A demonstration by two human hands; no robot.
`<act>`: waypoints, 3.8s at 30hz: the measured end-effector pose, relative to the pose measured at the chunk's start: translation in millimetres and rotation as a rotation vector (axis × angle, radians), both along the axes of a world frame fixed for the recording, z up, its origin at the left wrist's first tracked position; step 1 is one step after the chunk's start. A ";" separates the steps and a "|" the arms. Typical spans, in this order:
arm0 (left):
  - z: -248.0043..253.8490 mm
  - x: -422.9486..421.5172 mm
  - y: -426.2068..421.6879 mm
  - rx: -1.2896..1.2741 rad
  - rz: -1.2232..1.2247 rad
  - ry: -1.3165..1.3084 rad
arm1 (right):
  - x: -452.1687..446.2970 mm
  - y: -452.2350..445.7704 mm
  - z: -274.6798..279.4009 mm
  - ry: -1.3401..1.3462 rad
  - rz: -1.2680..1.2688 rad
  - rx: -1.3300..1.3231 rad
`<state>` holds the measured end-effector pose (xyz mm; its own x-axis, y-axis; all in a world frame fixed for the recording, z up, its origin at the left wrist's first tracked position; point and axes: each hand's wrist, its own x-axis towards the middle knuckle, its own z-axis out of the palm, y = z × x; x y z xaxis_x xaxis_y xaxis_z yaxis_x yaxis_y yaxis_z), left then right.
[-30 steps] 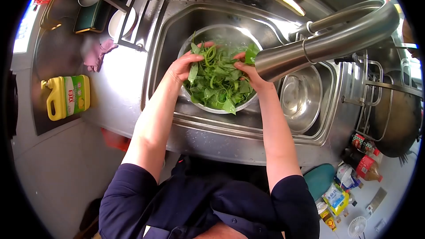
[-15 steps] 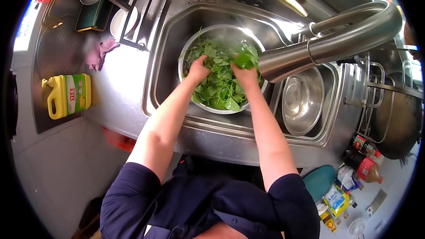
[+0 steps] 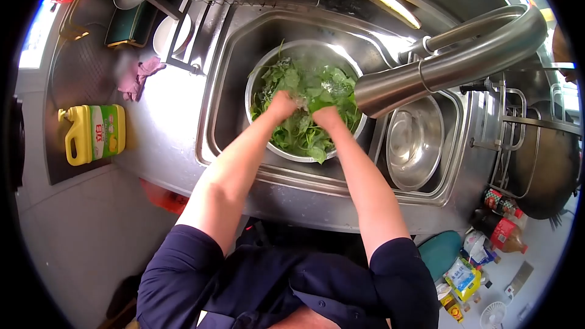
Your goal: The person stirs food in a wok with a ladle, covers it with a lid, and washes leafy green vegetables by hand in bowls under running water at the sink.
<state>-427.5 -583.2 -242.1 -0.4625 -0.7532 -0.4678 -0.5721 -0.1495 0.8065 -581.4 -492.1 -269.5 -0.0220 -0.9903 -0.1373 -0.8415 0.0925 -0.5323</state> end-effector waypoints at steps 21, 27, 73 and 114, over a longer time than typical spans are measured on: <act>20.0 24.9 -13.2 -0.129 -0.061 -0.086 | -17.9 -23.6 18.5 -0.252 -0.517 0.016; -6.8 27.1 9.6 -0.319 -0.510 -0.544 | 11.6 -8.7 -14.5 0.124 -0.177 0.267; 5.1 -3.9 5.9 -0.155 -0.772 -0.267 | 7.5 -24.4 36.0 0.046 -0.210 0.178; -34.1 12.4 1.8 0.193 0.584 0.181 | -1.3 -6.3 13.4 0.044 -0.396 -0.075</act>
<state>-415.1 -581.5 -276.1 -0.0859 -0.8153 -0.5726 -0.2095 -0.5471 0.8104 -582.8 -498.4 -256.2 -0.4084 -0.9111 -0.0554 -0.7705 0.3767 -0.5142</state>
